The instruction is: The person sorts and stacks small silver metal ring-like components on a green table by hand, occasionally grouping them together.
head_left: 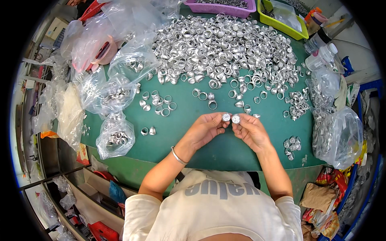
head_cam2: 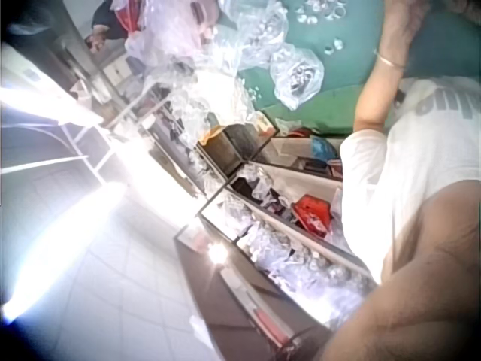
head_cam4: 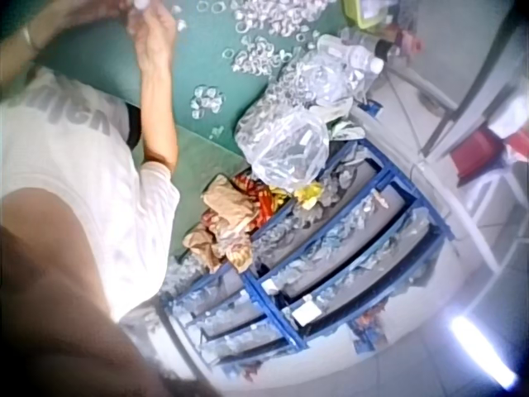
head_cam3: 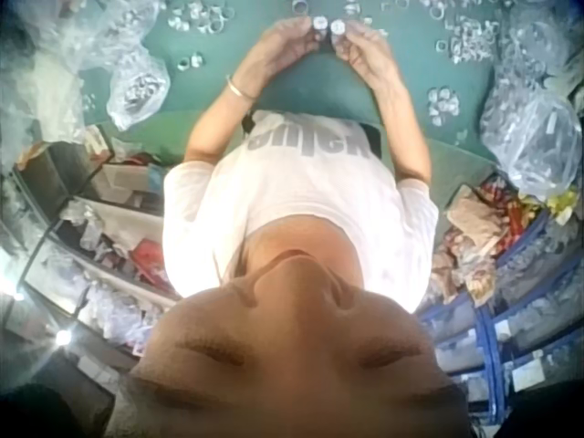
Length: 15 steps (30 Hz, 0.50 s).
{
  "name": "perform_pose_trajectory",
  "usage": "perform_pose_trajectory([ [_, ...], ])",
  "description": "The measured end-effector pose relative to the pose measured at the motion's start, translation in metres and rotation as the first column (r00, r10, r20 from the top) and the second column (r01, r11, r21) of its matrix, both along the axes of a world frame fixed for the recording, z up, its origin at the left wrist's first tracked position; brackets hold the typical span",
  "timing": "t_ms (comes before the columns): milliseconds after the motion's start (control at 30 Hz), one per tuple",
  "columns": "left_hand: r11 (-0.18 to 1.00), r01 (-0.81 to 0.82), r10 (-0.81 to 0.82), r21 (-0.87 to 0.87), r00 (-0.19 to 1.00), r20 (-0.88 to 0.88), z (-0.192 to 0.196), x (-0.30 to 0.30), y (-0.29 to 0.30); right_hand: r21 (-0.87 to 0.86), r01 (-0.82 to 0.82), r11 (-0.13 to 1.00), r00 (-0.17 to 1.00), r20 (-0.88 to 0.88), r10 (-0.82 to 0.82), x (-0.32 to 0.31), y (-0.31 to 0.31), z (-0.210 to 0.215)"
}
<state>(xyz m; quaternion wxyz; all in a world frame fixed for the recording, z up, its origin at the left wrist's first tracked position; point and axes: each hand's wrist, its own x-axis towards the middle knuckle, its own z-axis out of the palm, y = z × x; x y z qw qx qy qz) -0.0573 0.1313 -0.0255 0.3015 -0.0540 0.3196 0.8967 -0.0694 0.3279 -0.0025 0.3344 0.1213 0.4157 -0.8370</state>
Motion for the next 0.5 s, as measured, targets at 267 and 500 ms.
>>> perform_pose_trajectory([
  [267, 0.999, 0.047, -0.047, 0.005, 0.998, -0.048, -0.001, 0.009, -0.003, 0.121, -0.055, 0.991, 0.991, -0.115, 0.069, 0.008, 0.001, -0.002],
  [500, 0.803, 0.031, -0.254, -0.596, 0.921, -0.294, 0.016, 0.025, 0.005, 0.830, 0.187, 0.526, 0.669, -0.500, 0.551, 0.030, -0.001, -0.005],
])
